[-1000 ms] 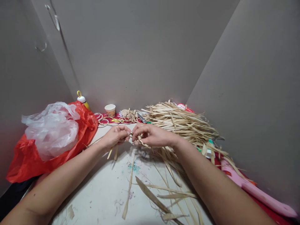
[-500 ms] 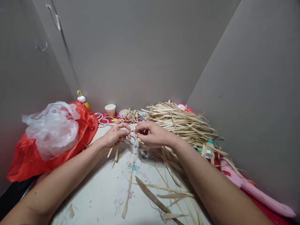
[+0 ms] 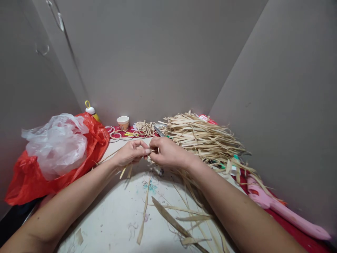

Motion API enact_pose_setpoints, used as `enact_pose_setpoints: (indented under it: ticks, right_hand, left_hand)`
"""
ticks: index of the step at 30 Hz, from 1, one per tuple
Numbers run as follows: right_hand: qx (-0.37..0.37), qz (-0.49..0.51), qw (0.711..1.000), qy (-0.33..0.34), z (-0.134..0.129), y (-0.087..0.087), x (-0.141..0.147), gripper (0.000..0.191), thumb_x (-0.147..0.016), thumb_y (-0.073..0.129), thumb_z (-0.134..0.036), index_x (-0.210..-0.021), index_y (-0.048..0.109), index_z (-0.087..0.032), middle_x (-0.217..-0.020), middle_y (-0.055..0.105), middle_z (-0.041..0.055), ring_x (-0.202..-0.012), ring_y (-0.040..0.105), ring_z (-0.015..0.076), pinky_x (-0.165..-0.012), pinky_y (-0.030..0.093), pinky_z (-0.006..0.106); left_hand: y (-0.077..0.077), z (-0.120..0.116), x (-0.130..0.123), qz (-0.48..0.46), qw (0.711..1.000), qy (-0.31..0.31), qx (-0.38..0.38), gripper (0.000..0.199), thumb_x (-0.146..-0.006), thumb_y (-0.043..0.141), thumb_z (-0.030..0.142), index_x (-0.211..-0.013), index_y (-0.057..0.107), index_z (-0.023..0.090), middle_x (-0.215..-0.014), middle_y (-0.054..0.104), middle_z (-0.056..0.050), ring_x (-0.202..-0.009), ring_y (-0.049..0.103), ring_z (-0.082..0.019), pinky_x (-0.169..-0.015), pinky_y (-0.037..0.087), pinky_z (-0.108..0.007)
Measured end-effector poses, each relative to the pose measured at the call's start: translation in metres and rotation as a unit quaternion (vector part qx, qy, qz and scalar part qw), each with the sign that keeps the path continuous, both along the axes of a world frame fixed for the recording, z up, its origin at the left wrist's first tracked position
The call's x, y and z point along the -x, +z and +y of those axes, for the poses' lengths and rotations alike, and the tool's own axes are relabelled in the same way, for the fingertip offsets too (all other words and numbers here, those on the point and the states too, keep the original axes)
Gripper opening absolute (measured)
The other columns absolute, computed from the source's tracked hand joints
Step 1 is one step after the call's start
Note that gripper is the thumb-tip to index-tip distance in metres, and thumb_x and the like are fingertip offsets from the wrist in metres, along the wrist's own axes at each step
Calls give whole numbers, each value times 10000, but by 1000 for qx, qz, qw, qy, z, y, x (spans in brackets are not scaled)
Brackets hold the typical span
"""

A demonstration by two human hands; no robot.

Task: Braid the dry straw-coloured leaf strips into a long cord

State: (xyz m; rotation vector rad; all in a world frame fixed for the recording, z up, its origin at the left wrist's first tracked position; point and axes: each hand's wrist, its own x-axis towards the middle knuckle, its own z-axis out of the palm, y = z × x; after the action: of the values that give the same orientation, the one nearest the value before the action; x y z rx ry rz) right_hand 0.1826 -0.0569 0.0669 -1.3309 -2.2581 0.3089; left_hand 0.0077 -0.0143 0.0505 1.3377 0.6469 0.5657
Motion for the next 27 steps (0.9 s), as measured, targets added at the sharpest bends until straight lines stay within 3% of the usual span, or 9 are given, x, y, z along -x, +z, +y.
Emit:
enact_pose_setpoints:
  ticks: [6,12,16,19,23,27]
  right_hand:
    - [120,138,983,24,5,0,-6,60,-672,509,-167,-615,515,-152,-568,454,-37,-532,378,75,-488,283,199]
    - [258,275,926,29,4,2,-10,79,-679,567,-179,-712,495,-173,-541,518,-49,-435,453,70,-423,360,192]
    - [271,282,920,27,6,1,-11,88,-669,567,-140,-697,490,-171,-511,547,-43,-389,449,58,-386,336,176]
    - [272,298,914,28,6,4,-14,104,-695,592,-171,-764,513,-164,-509,552,-45,-378,419,47,-378,310,169]
    - [258,308,916,9,4,9,-15,290,-742,645,-291,-989,557,-168,-476,490,-82,-381,379,48,-389,280,174]
    - [257,261,930,11,4,6,-7,184,-723,657,-288,-811,624,-129,-468,451,-68,-405,377,52,-410,287,190]
  left_hand:
    - [0,4,2,22,999,-19,-19,293,-663,754,328,-789,532,182,-507,570,59,-351,267,-14,-376,137,-178]
    - [2,-1,2,33,992,-9,-122,239,-725,697,313,-870,557,185,-563,598,49,-419,375,-36,-418,230,-170]
    - [2,-7,-1,36,976,15,-213,154,-750,662,287,-828,626,158,-653,626,9,-588,548,-85,-574,397,-204]
    - [0,-8,-3,34,963,64,-260,119,-760,642,270,-768,649,151,-664,626,1,-622,564,-100,-615,423,-223]
    - [-2,-3,-5,-8,959,167,-227,123,-739,664,267,-788,628,161,-609,610,26,-563,531,-86,-575,407,-214]
    - [-2,2,-4,-30,961,207,-183,166,-721,684,275,-827,618,166,-578,602,46,-426,391,-38,-449,302,-194]
